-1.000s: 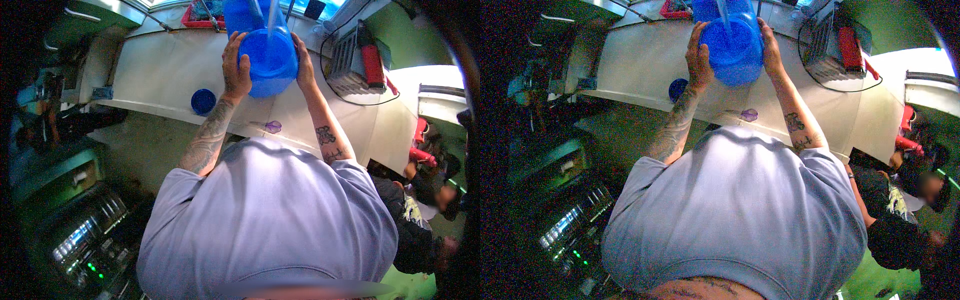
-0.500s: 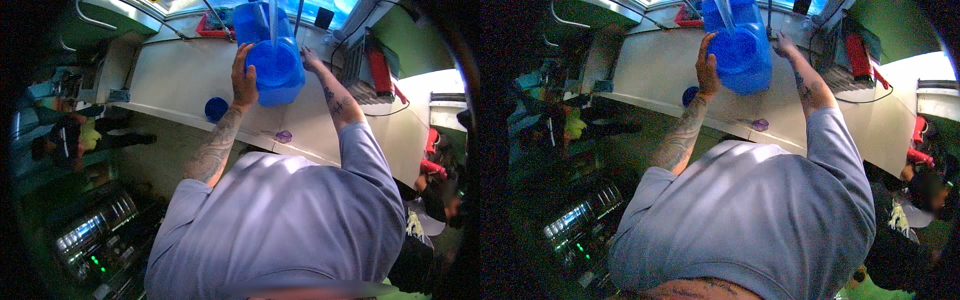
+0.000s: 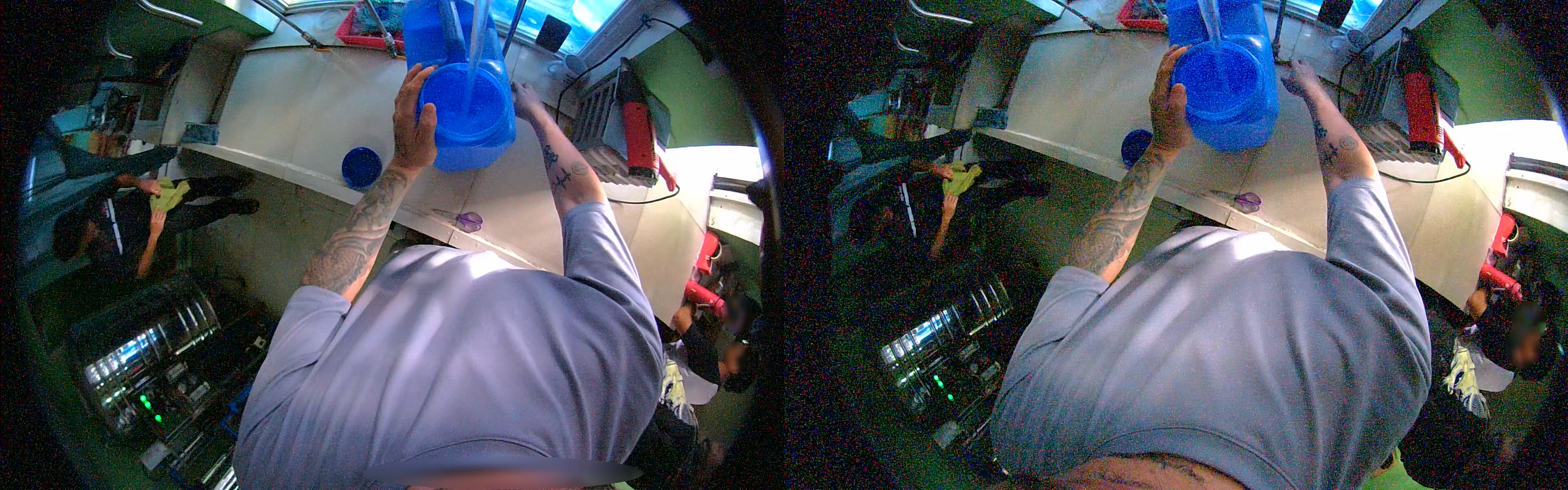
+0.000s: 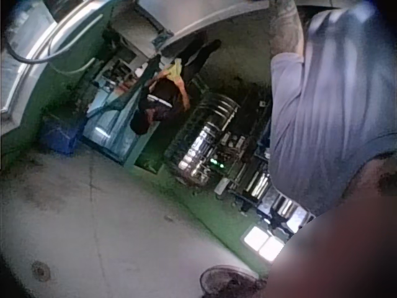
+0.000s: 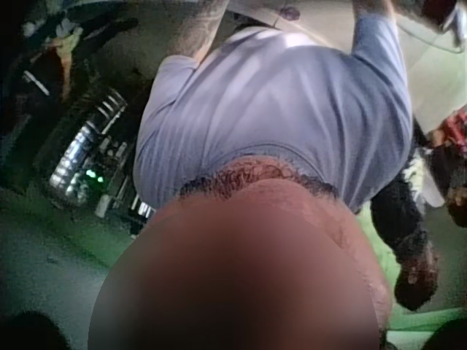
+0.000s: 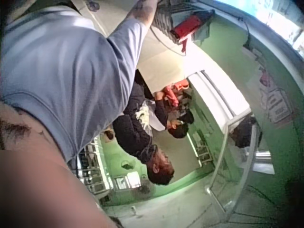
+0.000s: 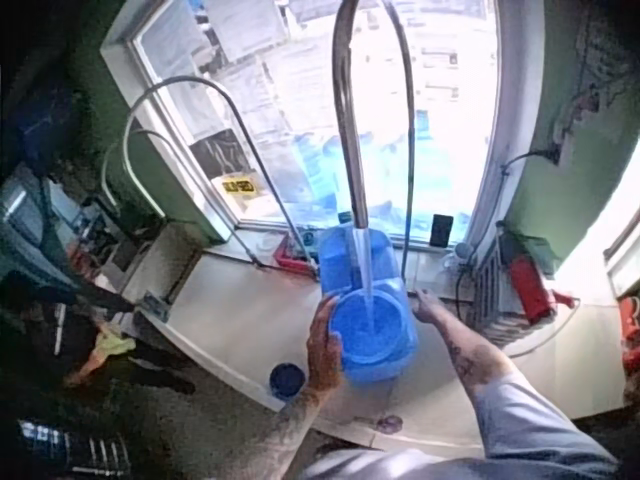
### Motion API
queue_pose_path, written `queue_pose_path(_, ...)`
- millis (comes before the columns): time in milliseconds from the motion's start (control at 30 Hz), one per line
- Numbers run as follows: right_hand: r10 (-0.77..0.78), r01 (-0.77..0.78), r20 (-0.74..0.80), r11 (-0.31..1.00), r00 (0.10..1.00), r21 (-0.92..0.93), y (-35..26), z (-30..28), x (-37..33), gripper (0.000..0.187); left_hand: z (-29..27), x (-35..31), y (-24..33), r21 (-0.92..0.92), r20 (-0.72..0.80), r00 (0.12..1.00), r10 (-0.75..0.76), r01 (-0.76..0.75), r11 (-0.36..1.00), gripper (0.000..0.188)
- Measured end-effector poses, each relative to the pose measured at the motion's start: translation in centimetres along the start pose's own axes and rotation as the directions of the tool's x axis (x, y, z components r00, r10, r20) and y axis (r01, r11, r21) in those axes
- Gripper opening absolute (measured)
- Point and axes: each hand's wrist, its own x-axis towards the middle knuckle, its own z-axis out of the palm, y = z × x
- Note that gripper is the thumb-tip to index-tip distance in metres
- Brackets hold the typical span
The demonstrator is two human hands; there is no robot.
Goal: The person wipes a countertop with a cloth, then assembles a blue water dispenser by attaching a green mesh filter and using a red heat gun to secure it. They fill the dispenser with water from a tap and place a lid on top.
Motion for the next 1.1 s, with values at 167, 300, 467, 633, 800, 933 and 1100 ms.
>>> queue_pose_path(167, -0.003, 0.005, 0.098, 1.000, 0.995, -0.020, -1.1, -1.6, 0.4, 0.062, 0.0, -0.1, -0.1, -0.011, 0.008, 0.999, -0.034, 0.034, 0.999, 0.061)
queue_pose_path(300, -0.114, 0.113, -0.005, 0.983, 0.993, 0.145, -0.5, -1.4, -0.5, 0.061, -0.2, -0.2, -0.2, -0.004, 0.013, 0.999, -0.030, 0.030, 1.000, 0.060)
queue_pose_path(467, -0.300, 0.336, -0.170, 0.906, 0.939, 0.257, 3.3, 1.4, -1.2, 0.056, -0.3, -0.4, -0.6, 0.021, 0.022, 1.000, -0.005, 0.005, 1.000, 0.060)
queue_pose_path(633, 0.038, 0.013, -0.296, 0.986, 0.954, 0.169, 7.6, 7.5, -5.8, 0.058, -0.3, -0.5, -0.7, 0.034, 0.000, 1.000, 0.027, -0.027, 0.999, 0.053)
queue_pose_path(800, 0.147, -0.129, -0.180, 0.986, 0.973, 0.109, 7.7, 14.2, -18.6, 0.062, -0.6, -0.8, -0.5, 0.018, 0.002, 1.000, 0.005, -0.005, 1.000, 0.051)
queue_pose_path(933, 0.191, -0.150, -0.253, 0.973, 0.948, 0.173, 2.5, 17.6, -30.8, 0.058, -1.3, -0.7, -1.1, -0.020, 0.088, 0.996, 0.007, -0.005, 1.000, 0.059)
queue_pose_path(1100, 0.434, -0.388, -0.130, 0.879, 0.891, 0.275, -6.6, 18.7, -39.7, 0.062, -4.6, -4.2, -5.0, -0.221, 0.286, 0.958, 0.002, 0.064, 0.973, 0.068)
